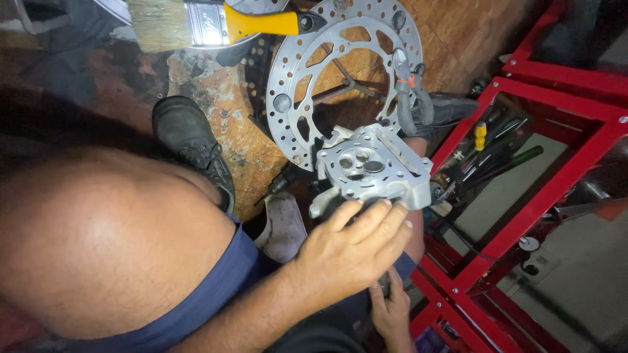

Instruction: Inspecting and repairing a motorcycle engine cylinder head using manual and power tools

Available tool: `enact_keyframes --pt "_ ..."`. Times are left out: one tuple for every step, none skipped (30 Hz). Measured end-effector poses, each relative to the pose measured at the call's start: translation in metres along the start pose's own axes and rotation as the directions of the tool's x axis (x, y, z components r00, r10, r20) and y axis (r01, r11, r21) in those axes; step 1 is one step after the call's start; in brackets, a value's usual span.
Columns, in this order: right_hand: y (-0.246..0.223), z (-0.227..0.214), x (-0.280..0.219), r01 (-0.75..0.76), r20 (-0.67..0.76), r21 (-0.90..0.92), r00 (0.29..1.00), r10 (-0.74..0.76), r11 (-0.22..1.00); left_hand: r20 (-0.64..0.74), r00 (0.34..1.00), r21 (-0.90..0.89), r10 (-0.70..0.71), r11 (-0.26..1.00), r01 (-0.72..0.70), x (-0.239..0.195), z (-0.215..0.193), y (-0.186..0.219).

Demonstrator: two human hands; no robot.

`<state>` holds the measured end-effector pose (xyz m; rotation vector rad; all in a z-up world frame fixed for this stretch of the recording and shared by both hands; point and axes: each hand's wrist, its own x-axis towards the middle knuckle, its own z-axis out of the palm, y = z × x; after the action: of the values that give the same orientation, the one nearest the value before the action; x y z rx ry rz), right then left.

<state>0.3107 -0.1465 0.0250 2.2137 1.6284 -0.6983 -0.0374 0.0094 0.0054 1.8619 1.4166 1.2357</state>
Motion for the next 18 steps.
enact_keyframes --pt "0.004 0.002 -0.001 0.015 -0.010 -0.004 1.000 -0.016 1.000 -0.025 0.999 0.063 -0.027 0.998 0.029 0.002 -0.002 -0.002" --pt "0.009 0.003 -0.001 0.030 -0.020 -0.009 0.999 -0.030 1.000 -0.051 0.997 0.124 -0.052 0.991 0.058 0.005 -0.004 -0.004" --pt "0.004 0.002 -0.001 0.028 -0.020 -0.007 0.999 -0.028 1.000 -0.049 0.998 0.123 -0.050 0.991 0.056 0.003 -0.002 -0.006" --pt "-0.001 0.000 -0.001 0.007 -0.001 0.006 1.000 -0.007 1.000 -0.003 0.986 0.176 -0.165 0.971 0.163 0.002 0.001 -0.007" --pt "-0.006 -0.001 -0.001 -0.013 0.018 0.018 1.000 0.013 1.000 0.038 0.959 0.232 -0.279 0.936 0.264 0.001 0.003 -0.009" --pt "-0.003 0.000 -0.002 -0.017 0.019 0.021 1.000 0.017 1.000 0.042 0.960 0.231 -0.278 0.937 0.261 0.004 0.001 -0.016" --pt "0.001 0.002 -0.003 0.014 0.008 0.021 1.000 -0.014 1.000 0.141 0.888 0.094 -0.438 0.898 0.429 0.007 -0.001 -0.023" --pt "0.004 0.004 -0.004 0.044 -0.002 0.024 0.999 -0.044 0.999 0.261 0.783 -0.023 -0.565 0.807 0.590 0.010 -0.003 -0.030" --pt "0.002 0.004 -0.006 0.040 0.001 0.029 0.999 -0.040 0.999 0.266 0.782 -0.019 -0.564 0.808 0.589 0.013 0.001 -0.035" --pt "-0.001 0.004 -0.006 0.094 0.001 0.033 0.996 -0.094 0.995 0.332 0.746 -0.061 -0.577 0.776 0.627 0.016 0.004 -0.041" --pt "-0.003 0.005 -0.006 0.147 0.000 0.038 0.989 -0.147 0.988 0.398 0.708 -0.099 -0.583 0.740 0.665 0.019 0.008 -0.046" --pt "-0.004 0.006 -0.007 0.145 0.003 0.044 0.989 -0.146 0.988 0.401 0.706 -0.092 -0.584 0.741 0.665 0.019 0.011 -0.049" --pt "-0.005 0.008 -0.007 0.149 0.008 0.052 0.989 -0.150 0.987 0.437 0.699 -0.127 -0.566 0.731 0.671 0.018 0.014 -0.051" --pt "-0.004 0.008 -0.007 0.152 0.013 0.056 0.988 -0.153 0.987 0.473 0.692 -0.165 -0.545 0.717 0.677 0.018 0.019 -0.053" --pt "-0.004 0.009 -0.006 0.150 0.015 0.058 0.988 -0.151 0.987 0.476 0.690 -0.162 -0.546 0.716 0.679 0.018 0.021 -0.053" --pt "-0.003 0.010 -0.006 0.179 -0.007 0.071 0.984 -0.179 0.981 0.457 0.713 -0.190 -0.531 0.726 0.662 0.019 0.024 -0.052" --pt "-0.002 0.011 -0.006 0.209 -0.030 0.084 0.978 -0.207 0.974 0.438 0.736 -0.216 -0.516 0.734 0.644 0.019 0.027 -0.052" --pt "-0.004 0.009 -0.006 0.204 -0.026 0.084 0.979 -0.202 0.975 0.443 0.733 -0.216 -0.516 0.732 0.646 0.020 0.027 -0.052"
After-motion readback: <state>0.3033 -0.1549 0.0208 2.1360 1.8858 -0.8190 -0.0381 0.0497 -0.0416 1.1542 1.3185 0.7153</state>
